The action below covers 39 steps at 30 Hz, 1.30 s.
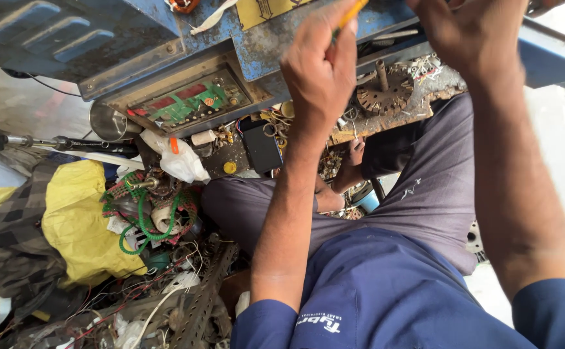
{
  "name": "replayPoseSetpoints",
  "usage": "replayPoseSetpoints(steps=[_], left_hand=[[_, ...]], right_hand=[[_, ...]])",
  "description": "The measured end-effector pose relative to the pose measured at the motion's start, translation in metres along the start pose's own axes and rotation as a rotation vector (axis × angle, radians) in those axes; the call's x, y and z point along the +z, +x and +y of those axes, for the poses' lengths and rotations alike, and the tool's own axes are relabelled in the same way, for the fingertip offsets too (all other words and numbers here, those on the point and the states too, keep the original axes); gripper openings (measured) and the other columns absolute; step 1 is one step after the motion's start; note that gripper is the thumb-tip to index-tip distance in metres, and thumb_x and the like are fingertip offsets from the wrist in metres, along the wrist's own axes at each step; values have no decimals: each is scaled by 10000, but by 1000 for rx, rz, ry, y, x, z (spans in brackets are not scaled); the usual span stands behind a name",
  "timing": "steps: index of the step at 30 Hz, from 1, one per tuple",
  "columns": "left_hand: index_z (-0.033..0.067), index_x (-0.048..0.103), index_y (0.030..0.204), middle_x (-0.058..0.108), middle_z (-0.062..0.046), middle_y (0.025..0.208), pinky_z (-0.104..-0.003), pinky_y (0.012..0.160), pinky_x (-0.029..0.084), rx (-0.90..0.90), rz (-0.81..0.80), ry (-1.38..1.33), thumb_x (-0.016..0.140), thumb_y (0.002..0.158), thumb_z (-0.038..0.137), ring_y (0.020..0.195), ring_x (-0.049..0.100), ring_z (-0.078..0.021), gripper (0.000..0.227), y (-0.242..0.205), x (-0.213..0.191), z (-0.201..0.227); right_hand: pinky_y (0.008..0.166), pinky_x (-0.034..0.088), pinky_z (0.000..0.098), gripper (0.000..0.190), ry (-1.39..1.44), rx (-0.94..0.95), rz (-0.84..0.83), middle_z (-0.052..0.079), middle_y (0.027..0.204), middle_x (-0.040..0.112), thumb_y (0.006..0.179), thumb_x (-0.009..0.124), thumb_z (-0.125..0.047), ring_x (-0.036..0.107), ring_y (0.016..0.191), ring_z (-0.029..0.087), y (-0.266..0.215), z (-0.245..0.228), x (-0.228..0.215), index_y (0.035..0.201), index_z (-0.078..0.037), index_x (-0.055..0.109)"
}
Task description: The person sits at a cluttered workbench reworking an electric motor stator, trimming material from the windings with scissors and scraping the coil slots with a small pencil-like tool while turning the stator in their hands.
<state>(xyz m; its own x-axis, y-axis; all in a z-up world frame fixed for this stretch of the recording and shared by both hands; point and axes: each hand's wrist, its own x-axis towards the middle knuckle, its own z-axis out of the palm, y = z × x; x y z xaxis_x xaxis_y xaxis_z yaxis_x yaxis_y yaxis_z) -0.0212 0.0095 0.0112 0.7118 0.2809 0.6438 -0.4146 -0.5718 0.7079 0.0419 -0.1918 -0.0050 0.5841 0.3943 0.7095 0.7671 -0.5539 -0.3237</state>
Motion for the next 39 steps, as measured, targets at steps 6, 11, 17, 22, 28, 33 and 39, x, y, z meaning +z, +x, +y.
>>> replayPoseSetpoints(steps=[6, 11, 17, 22, 28, 33, 39], left_hand=[[85, 615, 1299, 691, -75, 1195, -356, 866, 615, 221, -71, 60, 704, 1035, 24, 997, 727, -241, 286, -37, -6, 25], [87, 664, 1309, 632, -55, 1242, -349, 980, 556, 125, -185, 149, 750, 1013, 11, 1122, 645, -242, 317, -48, -2, 30], [76, 527, 1415, 563, -163, 1389, -385, 1013, 564, 161, -250, 43, 712, 982, 52, 1300, 613, -328, 472, 14, -22, 18], [111, 404, 1552, 517, -144, 1484, -358, 1108, 521, 245, -346, 69, 731, 1068, 110, 1389, 571, -307, 584, 56, -17, -19], [126, 471, 1544, 555, -97, 1473, -305, 1081, 559, 268, -408, 60, 712, 1126, 73, 1348, 629, -263, 485, 66, -3, -37], [144, 563, 1454, 602, -77, 1407, -251, 950, 628, 215, -402, -65, 753, 1088, 77, 1222, 690, -211, 418, 71, -3, -30], [161, 593, 1432, 599, -19, 1392, -249, 974, 633, 222, -370, -97, 826, 1066, 120, 1208, 681, -162, 435, 69, 5, -25]], right_hand=[[908, 544, 206, 323, 1166, 757, 102, 39, 1152, 697, 1068, 734, -157, 658, 993, 78, -28, -97, -5, 1319, 19, 630], [932, 568, 240, 373, 1624, 1298, 208, 91, 1095, 732, 925, 620, -91, 707, 1000, 130, -1, -112, -10, 1265, 61, 604], [789, 574, 251, 235, 1006, 910, 82, 77, 1067, 694, 1083, 654, -71, 669, 873, 125, -21, -80, -3, 1296, 21, 692], [756, 526, 236, 150, 367, 567, 85, 101, 1022, 692, 1098, 724, 1, 681, 866, 136, -13, -73, -2, 1248, -1, 730], [667, 513, 217, 218, 309, 523, 124, 94, 975, 670, 1065, 808, 6, 666, 795, 108, -12, -63, -2, 1264, -1, 720], [699, 522, 235, 228, 329, 537, 129, 111, 982, 686, 1040, 781, 48, 673, 820, 125, -9, -62, -8, 1255, 19, 710], [729, 528, 234, 251, 328, 530, 116, 128, 1038, 696, 1027, 765, 100, 683, 857, 144, -12, -59, -6, 1258, 17, 715]])
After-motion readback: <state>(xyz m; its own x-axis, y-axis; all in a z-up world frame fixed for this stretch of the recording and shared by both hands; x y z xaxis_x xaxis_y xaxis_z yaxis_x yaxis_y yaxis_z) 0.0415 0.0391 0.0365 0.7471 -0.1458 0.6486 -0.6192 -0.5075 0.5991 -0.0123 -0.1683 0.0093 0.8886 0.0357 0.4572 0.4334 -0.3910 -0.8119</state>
